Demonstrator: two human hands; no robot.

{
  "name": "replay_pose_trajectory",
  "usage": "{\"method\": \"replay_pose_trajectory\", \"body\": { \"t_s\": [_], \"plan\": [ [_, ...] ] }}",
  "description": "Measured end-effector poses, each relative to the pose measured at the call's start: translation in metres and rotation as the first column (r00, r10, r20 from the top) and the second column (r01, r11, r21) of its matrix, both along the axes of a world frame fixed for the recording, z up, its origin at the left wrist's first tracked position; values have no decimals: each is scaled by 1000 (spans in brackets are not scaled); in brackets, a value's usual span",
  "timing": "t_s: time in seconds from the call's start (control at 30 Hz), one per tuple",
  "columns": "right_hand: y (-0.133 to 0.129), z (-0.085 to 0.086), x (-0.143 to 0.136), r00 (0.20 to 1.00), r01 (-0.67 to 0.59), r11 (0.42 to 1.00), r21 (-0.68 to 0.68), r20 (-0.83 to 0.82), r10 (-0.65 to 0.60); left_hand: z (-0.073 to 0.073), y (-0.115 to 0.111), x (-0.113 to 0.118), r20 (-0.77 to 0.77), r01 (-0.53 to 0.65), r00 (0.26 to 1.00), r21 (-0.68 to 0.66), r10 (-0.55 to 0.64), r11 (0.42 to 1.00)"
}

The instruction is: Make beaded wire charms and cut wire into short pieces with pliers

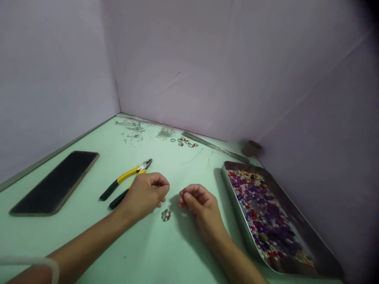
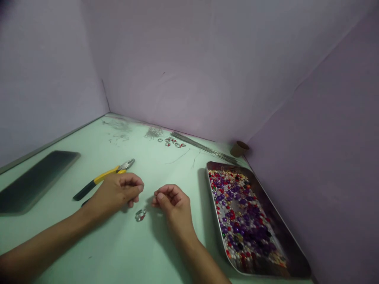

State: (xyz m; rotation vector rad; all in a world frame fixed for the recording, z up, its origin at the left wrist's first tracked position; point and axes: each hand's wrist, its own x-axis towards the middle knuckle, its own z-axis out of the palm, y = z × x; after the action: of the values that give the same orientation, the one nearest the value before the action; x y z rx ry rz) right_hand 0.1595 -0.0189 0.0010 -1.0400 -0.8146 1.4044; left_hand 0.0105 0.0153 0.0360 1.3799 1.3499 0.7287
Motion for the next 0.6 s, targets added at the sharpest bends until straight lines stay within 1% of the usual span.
{"method": "replay_pose_trajectory", "body": {
  "t_s": [0.1,0.17,0.23,0.3,0.33,0.4,0.47,0.6],
  "plan": [
    [3,2,7,974,-27,999,31,225,20,4,6,-9,-146,106,984,49,-98,993],
    [3,1,10,911,-96,994,50,406,68,4,8,-14,-206,182,964,53,-168,982],
    [2,0,11,791,-238,970,57,590,159,2,9,-16,-217,239,950,31,-227,971],
    [1,1,12,645,-401,915,53,725,240,-1,9,-17,-222,278,937,10,-269,961],
    [0,2,13,577,-462,886,45,774,262,-2,9,-18,-221,288,934,1,-280,958],
    [-1,4,13,478,-516,856,34,840,255,-5,8,-18,-214,293,933,-16,-289,956],
    [-1,5,13,436,-519,854,36,870,228,-8,7,-17,-199,285,937,-37,-287,958],
    [-1,1,12,432,-508,858,73,884,180,-13,6,-16,-129,259,953,-124,-274,958]
  ]
}}
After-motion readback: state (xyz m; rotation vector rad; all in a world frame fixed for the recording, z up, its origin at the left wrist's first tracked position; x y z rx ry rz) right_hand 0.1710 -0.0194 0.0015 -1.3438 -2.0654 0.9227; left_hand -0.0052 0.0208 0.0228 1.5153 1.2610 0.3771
